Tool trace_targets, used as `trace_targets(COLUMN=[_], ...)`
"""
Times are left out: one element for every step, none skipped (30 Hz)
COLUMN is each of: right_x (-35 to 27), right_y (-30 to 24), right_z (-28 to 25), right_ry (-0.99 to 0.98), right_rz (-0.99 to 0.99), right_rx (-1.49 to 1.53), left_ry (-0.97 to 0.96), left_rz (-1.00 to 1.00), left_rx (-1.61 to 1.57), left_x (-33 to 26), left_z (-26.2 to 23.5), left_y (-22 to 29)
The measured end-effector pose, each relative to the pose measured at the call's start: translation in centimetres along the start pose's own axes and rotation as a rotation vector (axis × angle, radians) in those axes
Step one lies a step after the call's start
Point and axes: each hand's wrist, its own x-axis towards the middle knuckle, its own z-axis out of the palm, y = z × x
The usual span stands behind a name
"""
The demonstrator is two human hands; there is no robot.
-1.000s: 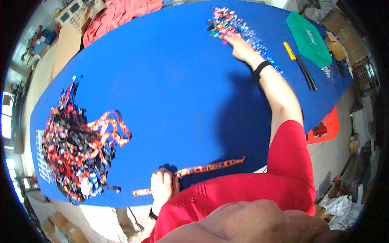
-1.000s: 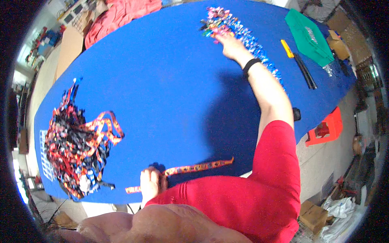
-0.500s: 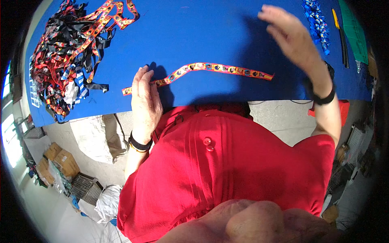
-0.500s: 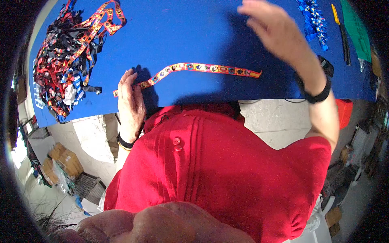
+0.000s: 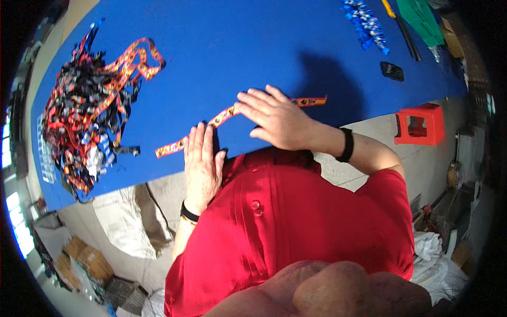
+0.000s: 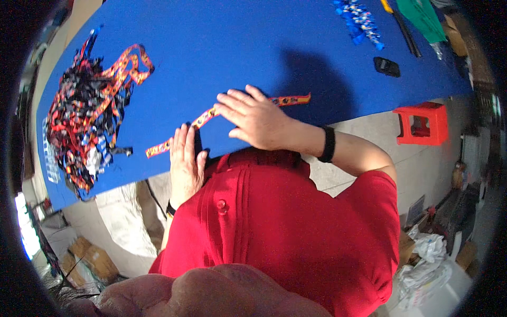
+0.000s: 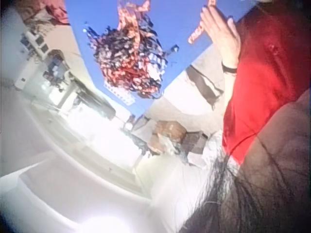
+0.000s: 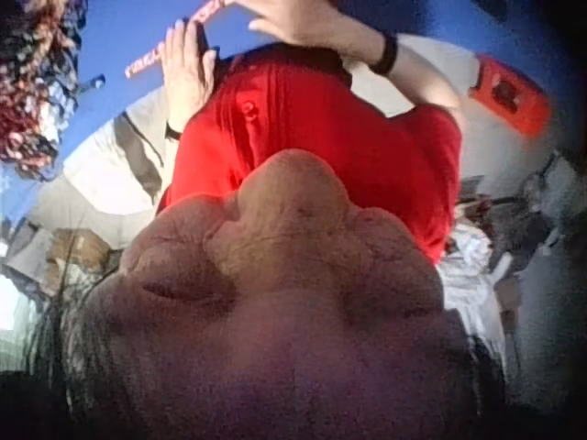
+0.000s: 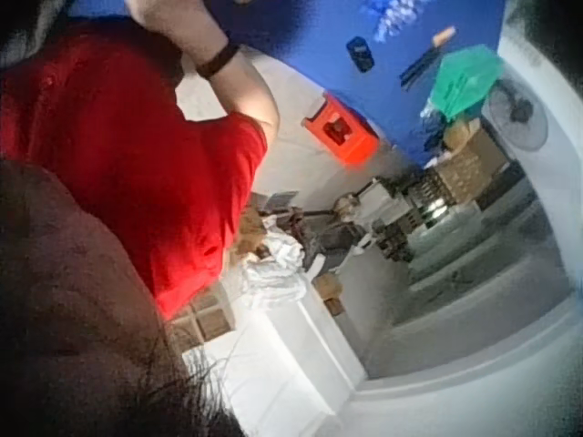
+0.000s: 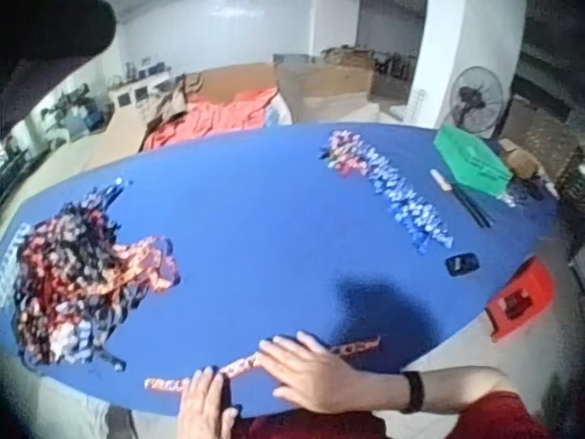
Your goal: Fold and arrange colorful printed fabric ribbons on a workstation table.
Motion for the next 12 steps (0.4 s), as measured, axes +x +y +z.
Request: trace_targets(right_x=[0.1, 0.0, -0.1, -0.2, -0.4, -0.6, -0.8, -1.1, -1.4, -1.7, -1.9, -2.1], right_y=[0.0, 0.1, 0.2, 0.1, 0.1, 0.1, 0.0, 0.1, 0.2, 0.3, 0.4, 0.5], right_z=[0.4, 0.6, 0.9, 0.7, 0.7, 0.6, 0.6, 0.6, 0.6, 0.7, 0.6, 0.7], right_ry=[0.010, 0.020, 0.019, 0.018, 0.016, 0.018, 0.019, 0.022, 0.039, 0.053, 0.040, 0.026], right_rz=[0.013, 0.027, 0.031, 0.026, 0.033, 0.039, 0.053, 0.062, 0.057, 0.054, 0.075, 0.095], right_rx=[-0.002, -0.003, -0.015, -0.015, -0.020, -0.022, -0.012, -0.011, -0.032, -0.055, -0.054, -0.050], left_ry=[-0.005, -0.011, -0.016, -0.022, -0.028, -0.039, -0.044, -0.051, -0.050, -0.044, -0.044, -0.045], left_rz=[-0.006, -0.013, -0.010, -0.009, -0.010, -0.018, -0.020, -0.022, -0.015, 0.004, -0.002, -0.010], left_rx=[0.014, 0.028, 0.040, 0.053, 0.087, 0.099, 0.122, 0.146, 0.139, 0.143, 0.147, 0.151], left_x=[-0.1, -0.1, -0.2, -0.1, -0.1, 0.0, 0.1, 0.2, 0.2, 0.3, 0.3, 0.3], left_z=[0.1, 0.1, 0.1, 0.2, 0.2, 0.1, 0.2, 0.3, 0.4, 0.7, 0.9, 1.1], left_y=[0.0, 0.1, 0.0, 0.0, 0.0, -0.1, -0.3, -0.5, -0.8, -1.1, -1.4, -1.7])
